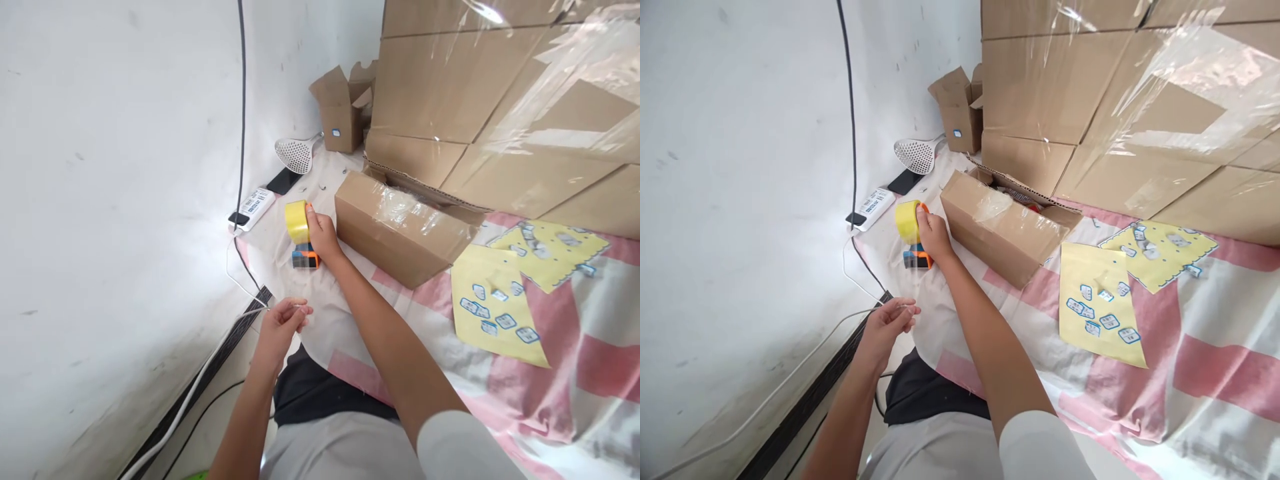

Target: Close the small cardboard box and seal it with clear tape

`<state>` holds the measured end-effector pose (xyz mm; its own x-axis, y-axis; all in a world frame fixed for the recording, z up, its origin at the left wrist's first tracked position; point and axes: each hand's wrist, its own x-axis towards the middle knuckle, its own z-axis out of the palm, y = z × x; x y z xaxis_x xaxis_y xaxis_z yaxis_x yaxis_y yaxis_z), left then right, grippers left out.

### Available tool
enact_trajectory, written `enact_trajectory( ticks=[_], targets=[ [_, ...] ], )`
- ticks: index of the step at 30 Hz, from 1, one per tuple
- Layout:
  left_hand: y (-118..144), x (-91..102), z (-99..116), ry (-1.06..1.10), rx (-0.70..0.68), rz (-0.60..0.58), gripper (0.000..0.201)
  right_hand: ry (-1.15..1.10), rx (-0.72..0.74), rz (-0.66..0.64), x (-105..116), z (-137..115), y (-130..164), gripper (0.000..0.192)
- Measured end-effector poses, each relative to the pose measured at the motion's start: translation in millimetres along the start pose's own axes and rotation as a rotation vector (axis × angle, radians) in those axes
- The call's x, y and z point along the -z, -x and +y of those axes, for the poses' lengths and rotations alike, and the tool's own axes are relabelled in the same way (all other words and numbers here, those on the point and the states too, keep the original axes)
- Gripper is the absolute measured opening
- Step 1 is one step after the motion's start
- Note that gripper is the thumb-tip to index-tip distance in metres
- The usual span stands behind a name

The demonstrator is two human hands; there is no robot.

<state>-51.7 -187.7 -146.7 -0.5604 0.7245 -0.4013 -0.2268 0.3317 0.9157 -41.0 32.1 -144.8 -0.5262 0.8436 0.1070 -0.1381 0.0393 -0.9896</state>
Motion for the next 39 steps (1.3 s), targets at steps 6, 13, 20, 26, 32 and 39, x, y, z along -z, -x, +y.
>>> enact_trajectory(
  ticks=[6, 13, 20, 26, 32, 39],
  targets=[
    [8, 5.6, -21, -0.032, 0.023, -0.001, 0.048, 0.013, 0.068, 0.059, -1, 1, 0, 0.055],
    [-3, -0.3, -45, 0.015, 0.065, -0.059, 0.050, -0.159, -0.026, -0.110, 1, -1, 12, 0.056],
    [-3, -7.1, -42, 0.021, 0.064, -0.074, 0.048, -0.210, -0.134, -0.226, -1, -19, 17, 0.044],
    [-8, -4.3, -44, 0.006, 0.059, -0.060, 0.047, -0.234, -0.082, -0.266, -1, -21, 18, 0.033],
    [7, 1.7, -50, -0.008, 0.027, 0.041, 0.047, -0.329, -0.093, -0.304, -2, -17, 17, 0.030],
    [21, -4.6, -35, -0.187, -0.096, 0.213, 0.039, -0.437, -0.211, -0.164, -17, -31, 15, 0.050]
  ],
)
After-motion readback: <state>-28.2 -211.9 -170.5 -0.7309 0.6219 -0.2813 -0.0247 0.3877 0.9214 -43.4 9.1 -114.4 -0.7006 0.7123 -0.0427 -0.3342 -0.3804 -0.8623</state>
